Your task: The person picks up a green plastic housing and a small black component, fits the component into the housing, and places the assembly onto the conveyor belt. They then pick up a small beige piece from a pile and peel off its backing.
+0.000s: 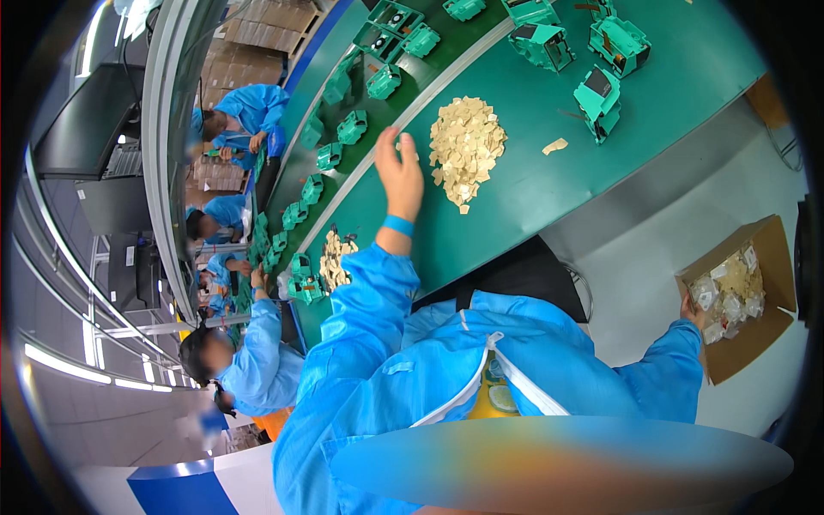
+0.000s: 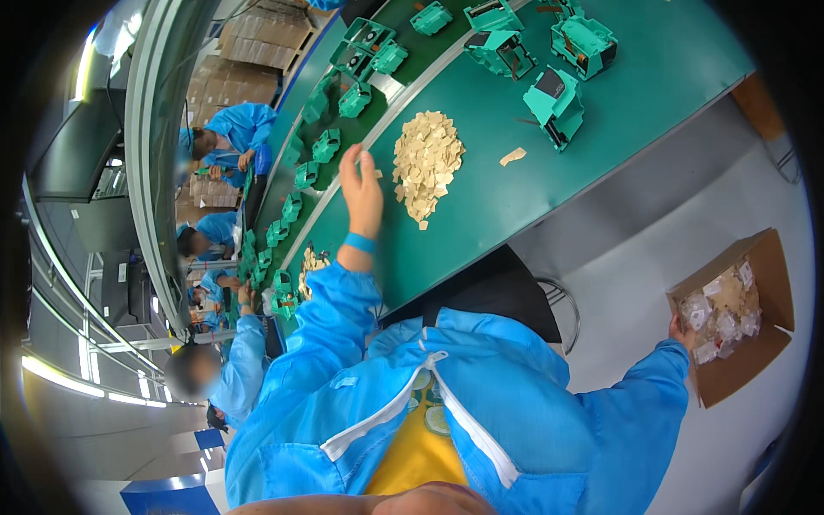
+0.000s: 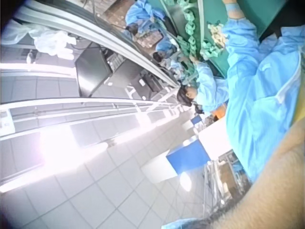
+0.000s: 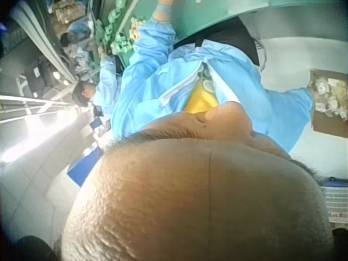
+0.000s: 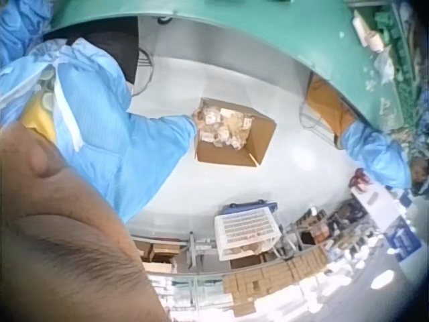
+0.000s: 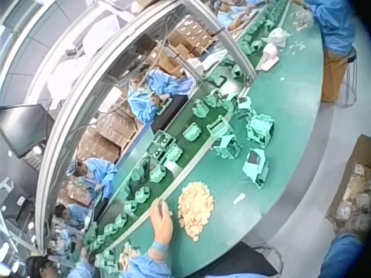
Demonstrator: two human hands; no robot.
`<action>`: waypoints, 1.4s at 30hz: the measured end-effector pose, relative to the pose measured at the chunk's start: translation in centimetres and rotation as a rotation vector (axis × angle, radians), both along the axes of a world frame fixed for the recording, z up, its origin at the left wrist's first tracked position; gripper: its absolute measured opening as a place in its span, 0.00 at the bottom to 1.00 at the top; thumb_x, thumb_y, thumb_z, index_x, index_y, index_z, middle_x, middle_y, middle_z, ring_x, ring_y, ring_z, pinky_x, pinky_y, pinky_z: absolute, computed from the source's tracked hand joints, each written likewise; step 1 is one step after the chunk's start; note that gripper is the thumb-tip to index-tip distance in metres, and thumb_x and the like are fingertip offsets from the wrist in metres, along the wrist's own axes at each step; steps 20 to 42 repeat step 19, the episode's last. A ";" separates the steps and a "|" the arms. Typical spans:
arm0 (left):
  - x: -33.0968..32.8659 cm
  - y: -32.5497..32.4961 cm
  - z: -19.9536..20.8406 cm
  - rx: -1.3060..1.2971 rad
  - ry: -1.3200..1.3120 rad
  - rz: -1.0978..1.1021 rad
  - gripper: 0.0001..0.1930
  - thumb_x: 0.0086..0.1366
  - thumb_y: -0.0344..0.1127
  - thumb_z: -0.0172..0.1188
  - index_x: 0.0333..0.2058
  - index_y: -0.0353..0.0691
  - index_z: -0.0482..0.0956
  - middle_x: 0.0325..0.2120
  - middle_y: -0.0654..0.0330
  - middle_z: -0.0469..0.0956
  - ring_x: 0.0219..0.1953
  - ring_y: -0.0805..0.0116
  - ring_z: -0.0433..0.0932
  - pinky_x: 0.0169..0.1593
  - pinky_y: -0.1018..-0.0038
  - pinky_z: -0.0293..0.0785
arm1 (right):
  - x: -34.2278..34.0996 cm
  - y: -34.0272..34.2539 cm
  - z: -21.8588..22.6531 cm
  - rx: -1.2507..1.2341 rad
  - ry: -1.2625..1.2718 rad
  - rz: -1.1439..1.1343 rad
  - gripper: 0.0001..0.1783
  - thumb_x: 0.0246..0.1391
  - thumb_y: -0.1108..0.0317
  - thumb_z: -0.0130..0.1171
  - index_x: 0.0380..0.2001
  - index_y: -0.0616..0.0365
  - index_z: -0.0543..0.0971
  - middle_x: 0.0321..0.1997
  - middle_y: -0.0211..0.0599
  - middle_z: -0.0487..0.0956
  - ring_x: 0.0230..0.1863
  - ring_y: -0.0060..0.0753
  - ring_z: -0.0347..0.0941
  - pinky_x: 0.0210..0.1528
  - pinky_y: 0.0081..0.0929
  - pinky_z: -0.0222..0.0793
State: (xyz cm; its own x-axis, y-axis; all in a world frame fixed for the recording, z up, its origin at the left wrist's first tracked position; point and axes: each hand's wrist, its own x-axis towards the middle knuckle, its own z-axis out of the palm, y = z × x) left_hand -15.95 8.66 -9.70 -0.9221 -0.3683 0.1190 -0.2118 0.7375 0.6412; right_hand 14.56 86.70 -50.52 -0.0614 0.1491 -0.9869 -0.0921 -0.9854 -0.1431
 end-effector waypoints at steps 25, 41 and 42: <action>-4.3 8.0 0.0 0.103 -0.120 -0.368 0.23 0.73 0.50 0.58 0.57 0.42 0.81 0.67 0.46 0.69 0.72 0.49 0.61 0.72 0.61 0.59 | 1.7 -27.7 25.3 0.235 0.141 1.080 0.26 0.59 0.74 0.54 0.61 0.64 0.66 0.62 0.53 0.74 0.58 0.55 0.77 0.56 0.47 0.80; -4.3 8.0 0.0 0.103 -0.120 -0.368 0.23 0.73 0.50 0.58 0.57 0.42 0.81 0.67 0.46 0.69 0.72 0.49 0.61 0.72 0.61 0.59 | 1.7 -27.7 25.3 0.235 0.141 1.080 0.26 0.59 0.74 0.54 0.61 0.64 0.66 0.62 0.53 0.74 0.58 0.55 0.77 0.56 0.47 0.80; -4.3 8.0 0.0 0.103 -0.120 -0.368 0.23 0.73 0.50 0.58 0.57 0.42 0.81 0.67 0.46 0.69 0.72 0.49 0.61 0.72 0.61 0.59 | 1.7 -27.7 25.3 0.235 0.141 1.080 0.26 0.59 0.74 0.54 0.61 0.64 0.66 0.62 0.53 0.74 0.58 0.55 0.77 0.56 0.47 0.80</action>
